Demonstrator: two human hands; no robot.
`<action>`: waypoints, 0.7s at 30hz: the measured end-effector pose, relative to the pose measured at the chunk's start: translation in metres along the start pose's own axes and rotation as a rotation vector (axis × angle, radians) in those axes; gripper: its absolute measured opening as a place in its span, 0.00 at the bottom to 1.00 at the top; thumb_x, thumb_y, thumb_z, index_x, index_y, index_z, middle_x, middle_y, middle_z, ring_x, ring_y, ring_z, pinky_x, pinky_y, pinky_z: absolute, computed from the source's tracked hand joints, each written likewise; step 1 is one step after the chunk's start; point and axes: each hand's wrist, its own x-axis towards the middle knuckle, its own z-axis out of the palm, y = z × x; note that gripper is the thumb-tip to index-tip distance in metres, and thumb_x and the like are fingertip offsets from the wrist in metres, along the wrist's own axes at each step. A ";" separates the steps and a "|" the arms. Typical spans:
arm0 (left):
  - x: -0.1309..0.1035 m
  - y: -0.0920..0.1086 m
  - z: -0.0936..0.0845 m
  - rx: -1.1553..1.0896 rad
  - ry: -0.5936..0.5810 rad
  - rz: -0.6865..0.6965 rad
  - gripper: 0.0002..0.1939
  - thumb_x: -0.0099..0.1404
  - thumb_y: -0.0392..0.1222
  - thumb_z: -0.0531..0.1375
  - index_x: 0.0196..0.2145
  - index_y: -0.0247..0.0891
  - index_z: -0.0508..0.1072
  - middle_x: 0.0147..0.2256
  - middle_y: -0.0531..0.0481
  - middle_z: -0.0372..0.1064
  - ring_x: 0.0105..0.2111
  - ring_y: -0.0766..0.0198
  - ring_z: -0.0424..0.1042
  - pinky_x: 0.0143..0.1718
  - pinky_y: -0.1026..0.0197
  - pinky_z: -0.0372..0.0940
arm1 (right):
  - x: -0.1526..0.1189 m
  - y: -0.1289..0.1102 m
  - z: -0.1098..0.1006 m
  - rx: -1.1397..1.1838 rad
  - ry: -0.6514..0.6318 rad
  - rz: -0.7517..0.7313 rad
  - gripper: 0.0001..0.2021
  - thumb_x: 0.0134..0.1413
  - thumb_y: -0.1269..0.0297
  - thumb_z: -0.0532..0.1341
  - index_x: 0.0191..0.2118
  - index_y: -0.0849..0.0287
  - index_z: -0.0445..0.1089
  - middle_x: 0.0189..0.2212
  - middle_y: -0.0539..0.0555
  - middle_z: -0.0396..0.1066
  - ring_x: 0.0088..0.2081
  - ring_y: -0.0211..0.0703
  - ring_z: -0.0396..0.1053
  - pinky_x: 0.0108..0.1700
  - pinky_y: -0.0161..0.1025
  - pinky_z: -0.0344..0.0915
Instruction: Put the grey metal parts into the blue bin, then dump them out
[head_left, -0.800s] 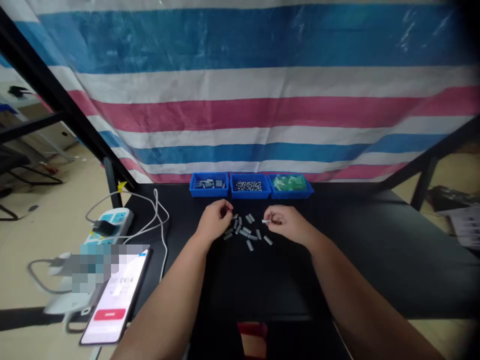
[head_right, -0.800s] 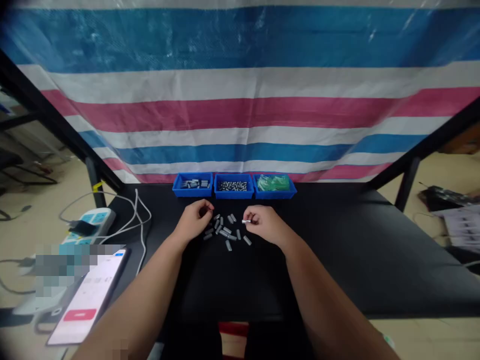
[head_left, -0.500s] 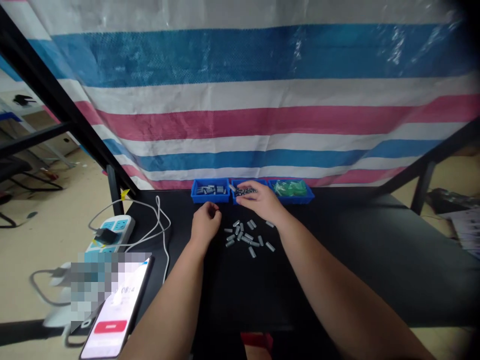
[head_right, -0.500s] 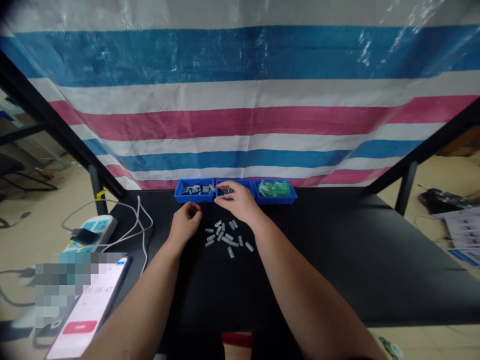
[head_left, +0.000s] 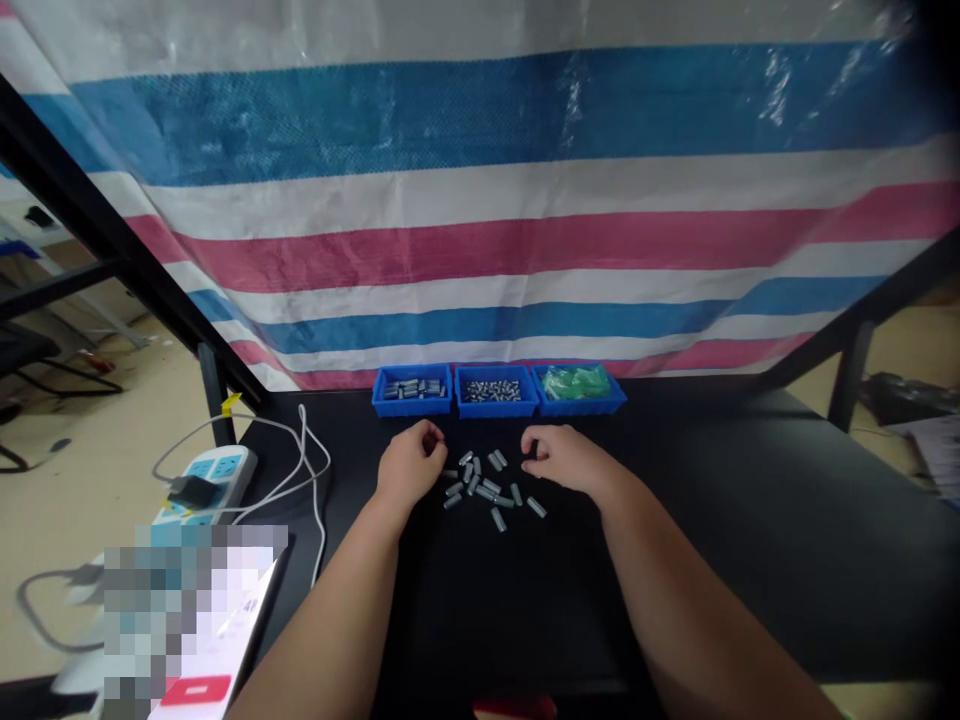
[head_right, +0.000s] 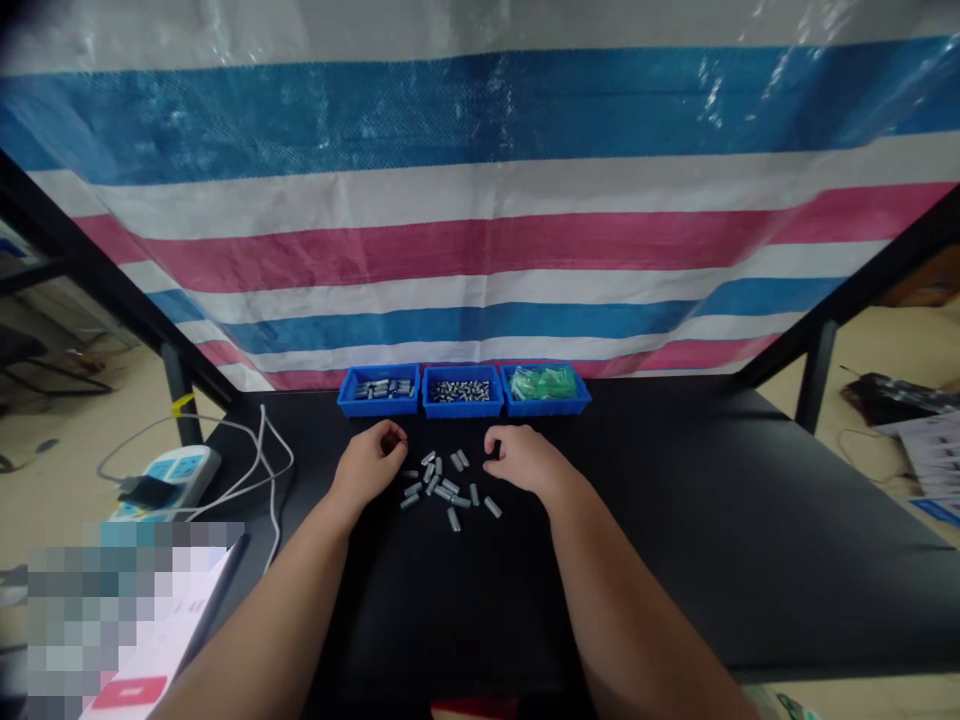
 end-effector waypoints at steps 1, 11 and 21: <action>0.000 0.000 0.000 0.007 -0.001 -0.003 0.05 0.60 0.39 0.59 0.35 0.44 0.74 0.30 0.56 0.74 0.28 0.65 0.69 0.28 0.64 0.54 | 0.001 -0.001 0.001 0.026 -0.002 0.007 0.03 0.48 0.66 0.65 0.31 0.56 0.70 0.22 0.48 0.72 0.21 0.37 0.67 0.25 0.34 0.59; 0.006 -0.008 0.001 -0.088 0.022 0.010 0.05 0.59 0.37 0.59 0.34 0.41 0.74 0.28 0.55 0.72 0.27 0.66 0.68 0.30 0.64 0.58 | 0.005 -0.005 0.009 0.376 -0.146 -0.082 0.11 0.57 0.56 0.62 0.32 0.58 0.72 0.21 0.48 0.69 0.15 0.32 0.60 0.16 0.32 0.53; 0.013 -0.017 -0.016 -0.226 0.261 -0.099 0.05 0.61 0.42 0.59 0.32 0.39 0.73 0.25 0.54 0.68 0.26 0.65 0.67 0.30 0.65 0.57 | 0.019 -0.052 0.032 0.833 0.141 -0.252 0.18 0.48 0.55 0.70 0.44 0.56 0.73 0.31 0.52 0.76 0.29 0.39 0.72 0.34 0.39 0.70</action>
